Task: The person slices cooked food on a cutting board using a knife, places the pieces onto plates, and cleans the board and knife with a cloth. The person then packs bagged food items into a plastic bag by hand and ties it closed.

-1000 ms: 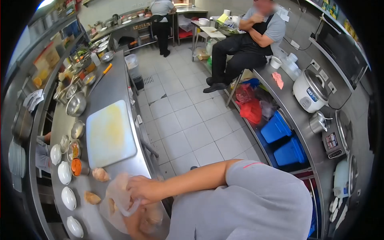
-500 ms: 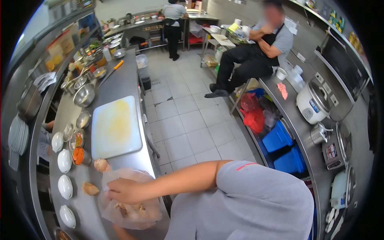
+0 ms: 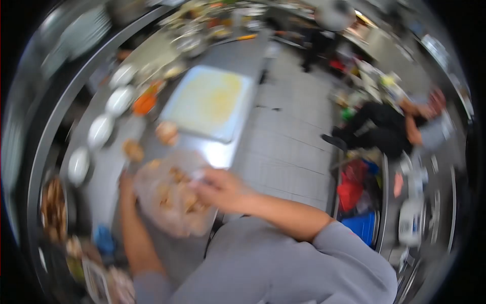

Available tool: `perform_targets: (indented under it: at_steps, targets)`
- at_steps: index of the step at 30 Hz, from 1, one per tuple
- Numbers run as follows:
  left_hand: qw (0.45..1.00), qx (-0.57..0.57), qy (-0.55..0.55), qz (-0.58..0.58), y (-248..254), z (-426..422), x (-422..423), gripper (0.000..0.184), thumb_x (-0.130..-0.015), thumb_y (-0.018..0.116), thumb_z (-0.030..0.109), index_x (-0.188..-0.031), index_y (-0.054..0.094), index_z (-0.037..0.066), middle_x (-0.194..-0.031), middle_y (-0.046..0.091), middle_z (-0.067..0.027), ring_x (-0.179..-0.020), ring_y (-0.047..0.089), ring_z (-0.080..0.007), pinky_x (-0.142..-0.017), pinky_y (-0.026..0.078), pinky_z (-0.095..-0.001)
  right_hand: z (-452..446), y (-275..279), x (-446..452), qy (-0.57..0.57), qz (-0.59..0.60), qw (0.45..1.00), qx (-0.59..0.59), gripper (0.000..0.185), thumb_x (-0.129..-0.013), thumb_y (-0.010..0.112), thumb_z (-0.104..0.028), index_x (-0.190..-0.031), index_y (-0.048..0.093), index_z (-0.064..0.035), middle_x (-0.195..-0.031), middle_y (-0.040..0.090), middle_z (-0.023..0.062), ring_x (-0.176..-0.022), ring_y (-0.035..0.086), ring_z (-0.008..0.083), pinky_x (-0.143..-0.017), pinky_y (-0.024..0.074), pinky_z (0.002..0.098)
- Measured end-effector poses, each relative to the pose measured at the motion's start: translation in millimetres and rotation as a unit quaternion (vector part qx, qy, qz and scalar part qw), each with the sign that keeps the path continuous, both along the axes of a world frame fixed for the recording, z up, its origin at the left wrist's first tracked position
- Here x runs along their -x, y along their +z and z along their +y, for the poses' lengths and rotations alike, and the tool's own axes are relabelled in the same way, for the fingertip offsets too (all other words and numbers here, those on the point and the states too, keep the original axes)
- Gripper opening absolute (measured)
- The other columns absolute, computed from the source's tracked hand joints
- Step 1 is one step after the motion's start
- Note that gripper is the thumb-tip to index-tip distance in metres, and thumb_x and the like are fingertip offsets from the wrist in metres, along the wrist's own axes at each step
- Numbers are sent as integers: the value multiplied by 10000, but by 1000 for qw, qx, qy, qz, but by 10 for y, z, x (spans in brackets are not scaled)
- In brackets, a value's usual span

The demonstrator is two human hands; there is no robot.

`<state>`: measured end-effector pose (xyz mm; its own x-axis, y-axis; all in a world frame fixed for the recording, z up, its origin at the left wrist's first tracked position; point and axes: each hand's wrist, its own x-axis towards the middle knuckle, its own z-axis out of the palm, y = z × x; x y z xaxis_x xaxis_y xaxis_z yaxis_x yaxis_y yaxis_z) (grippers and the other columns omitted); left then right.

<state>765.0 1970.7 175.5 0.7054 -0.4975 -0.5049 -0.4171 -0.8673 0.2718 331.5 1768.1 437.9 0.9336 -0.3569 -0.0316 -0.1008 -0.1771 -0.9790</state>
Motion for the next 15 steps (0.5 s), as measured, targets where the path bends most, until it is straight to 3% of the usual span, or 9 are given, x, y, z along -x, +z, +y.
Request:
perform_targets:
  at_steps: [2,3,4,5,8,10,13,14,15]
  targets:
    - [995,69,21,-65,132,-319,416,681,-918,625,598,-1407,637,125,-1542,522,-186,-1454,438,-386,-1176,368,-549,51,-153,37,-14,28,999,-43,210,-1081,616,-258,-1080,683,-58,-865,620,-36,-785,559,53,-694,483,245]
    - [991,90,50,-91,161,-415,555,672,-916,622,608,-1401,646,143,-1559,509,-168,-1476,410,-379,-1184,352,-568,138,-102,15,-26,-26,990,-138,211,-1066,632,-244,-1019,660,-40,-744,587,-28,-692,516,60,-624,456,273]
    - [984,108,78,-118,199,-534,693,664,-914,620,619,-1395,656,162,-1576,496,-149,-1498,382,-372,-1193,336,-587,118,-169,-9,-10,-19,995,-94,203,-1072,625,-236,-1034,660,-40,-760,589,-34,-707,527,58,-642,465,266]
    - [983,133,106,-67,165,-679,608,590,-924,624,593,-1394,666,239,-1633,429,-66,-1545,278,-348,-1191,270,-681,100,-213,-32,-3,-14,999,-47,194,-1079,618,-228,-1049,660,-40,-775,590,-41,-722,539,56,-660,473,260]
    - [981,146,89,-90,457,-614,847,474,-958,625,480,-1388,672,285,-1564,515,-71,-1539,261,-357,-1154,265,-737,113,-163,48,-13,-26,995,-92,194,-1087,605,-216,-1071,664,-32,-824,614,-31,-755,544,62,-700,475,254]
    - [978,127,163,-22,811,-605,962,402,-971,620,340,-1354,700,247,-1434,624,-92,-1420,455,-349,-1133,388,-626,99,-150,111,-32,-42,994,-95,250,-1081,615,-255,-1090,678,-13,-814,617,5,-769,551,94,-733,453,263]
    - [911,368,124,137,-994,-230,-1,362,-979,603,286,-1295,727,159,-1272,703,-137,-1208,629,-356,-1038,495,-492,-78,-140,208,-71,-56,993,-75,252,-1076,620,-260,-1080,681,-15,-803,615,8,-772,554,94,-749,457,269]
    - [914,361,119,143,-856,-142,173,362,-979,603,286,-1295,727,159,-1272,703,-137,-1208,629,-356,-1038,495,-492,-155,-197,223,-68,-71,991,-89,224,-1081,608,-232,-1095,686,-22,-852,634,-5,-789,565,84,-750,471,267]
    - [911,388,138,36,-526,68,504,359,-971,614,286,-1266,729,117,-1226,713,-162,-1126,666,-353,-991,514,-456,-173,-256,262,-66,-86,989,-105,200,-1085,597,-204,-1110,691,-30,-901,653,-19,-805,575,74,-751,486,264]
